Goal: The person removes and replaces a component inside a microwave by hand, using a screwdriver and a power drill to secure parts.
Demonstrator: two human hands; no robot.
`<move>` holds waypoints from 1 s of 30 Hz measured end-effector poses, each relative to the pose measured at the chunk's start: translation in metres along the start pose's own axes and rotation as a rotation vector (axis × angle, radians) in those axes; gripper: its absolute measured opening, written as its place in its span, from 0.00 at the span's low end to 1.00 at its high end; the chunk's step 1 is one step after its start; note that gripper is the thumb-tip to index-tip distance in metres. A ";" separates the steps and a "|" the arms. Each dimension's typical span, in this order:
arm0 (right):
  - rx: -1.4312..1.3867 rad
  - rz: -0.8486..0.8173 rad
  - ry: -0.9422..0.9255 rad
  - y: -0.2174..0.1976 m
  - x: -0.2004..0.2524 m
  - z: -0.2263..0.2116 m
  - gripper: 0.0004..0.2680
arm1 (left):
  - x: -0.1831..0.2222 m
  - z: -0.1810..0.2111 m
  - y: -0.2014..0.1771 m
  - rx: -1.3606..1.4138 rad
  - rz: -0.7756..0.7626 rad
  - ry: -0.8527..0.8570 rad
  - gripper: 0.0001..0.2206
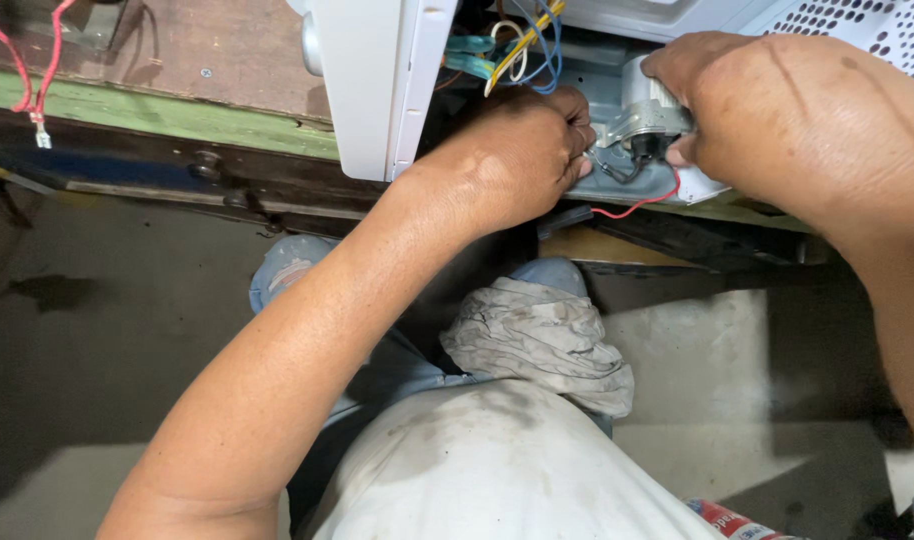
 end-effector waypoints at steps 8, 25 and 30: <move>0.488 0.199 0.043 0.012 -0.004 0.039 0.13 | -0.002 -0.003 0.008 0.049 -0.005 -0.008 0.11; 0.327 0.181 -0.048 0.021 -0.014 -0.004 0.27 | 0.000 0.002 -0.011 -0.008 0.020 -0.046 0.13; 0.476 0.314 -0.083 0.030 -0.009 -0.027 0.25 | -0.003 0.002 -0.003 -0.054 0.026 -0.017 0.15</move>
Point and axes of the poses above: each hand's wrist, its own x-axis away from the middle knuckle, its own y-axis out of the palm, z = x × y, the point moved 10 cm from there along -x, towards the middle knuckle, and after that the axes turned 8 degrees about -x, right-handed, at the moved point
